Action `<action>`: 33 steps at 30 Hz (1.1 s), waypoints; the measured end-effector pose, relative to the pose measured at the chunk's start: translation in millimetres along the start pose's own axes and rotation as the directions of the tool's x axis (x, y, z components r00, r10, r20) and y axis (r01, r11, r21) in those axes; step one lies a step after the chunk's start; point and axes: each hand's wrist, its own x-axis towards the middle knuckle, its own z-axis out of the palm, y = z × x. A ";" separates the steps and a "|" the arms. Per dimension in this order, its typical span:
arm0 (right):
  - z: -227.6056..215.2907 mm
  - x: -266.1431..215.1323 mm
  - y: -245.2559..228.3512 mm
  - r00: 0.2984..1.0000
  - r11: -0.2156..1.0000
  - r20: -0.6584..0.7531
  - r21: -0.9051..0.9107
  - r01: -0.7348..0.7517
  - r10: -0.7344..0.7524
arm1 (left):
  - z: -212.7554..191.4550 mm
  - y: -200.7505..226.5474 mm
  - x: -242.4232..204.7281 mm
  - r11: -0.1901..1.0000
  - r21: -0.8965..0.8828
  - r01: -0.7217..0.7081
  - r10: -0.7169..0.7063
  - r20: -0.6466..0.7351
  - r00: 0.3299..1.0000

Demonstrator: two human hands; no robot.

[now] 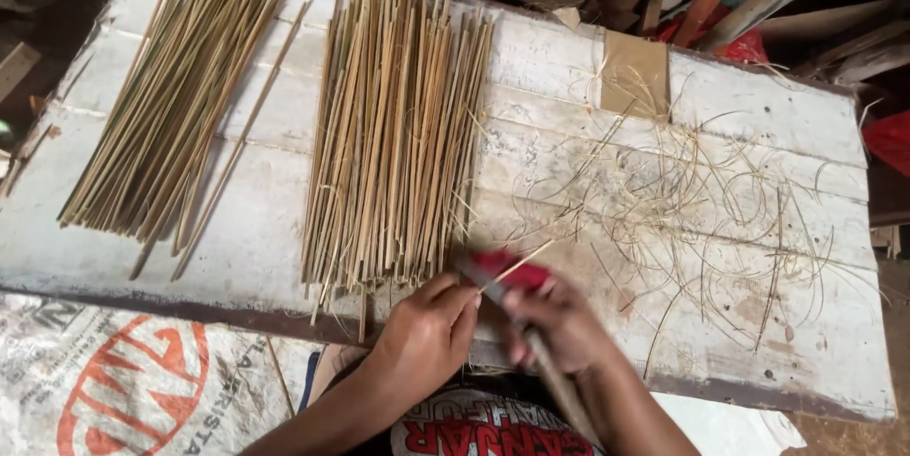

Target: Using a hand-held tool to strip fibers or the outer layer from individual bamboo sticks on a workshop table.

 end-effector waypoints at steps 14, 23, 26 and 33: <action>-33.9 -1.4 -17.8 0.999 0.990 -0.051 0.144 0.009 -0.002 | 10.0 -5.0 -4.9 0.931 -0.355 0.086 -0.071 0.055 0.996; -99.3 -9.4 -23.7 0.957 0.898 -0.037 0.337 0.283 -0.288 | -23.1 20.1 95.5 0.548 -0.686 -0.480 -0.175 -0.654 0.736; -108.1 -19.5 1.1 0.949 0.885 0.040 0.376 0.275 -0.312 | -21.2 19.1 99.0 0.609 -0.607 -0.510 -0.185 -0.734 0.653; -122.9 -30.2 7.5 0.952 0.766 0.068 0.612 0.196 -0.299 | -7.6 -20.6 67.1 0.970 -0.134 -0.203 0.062 -0.669 0.741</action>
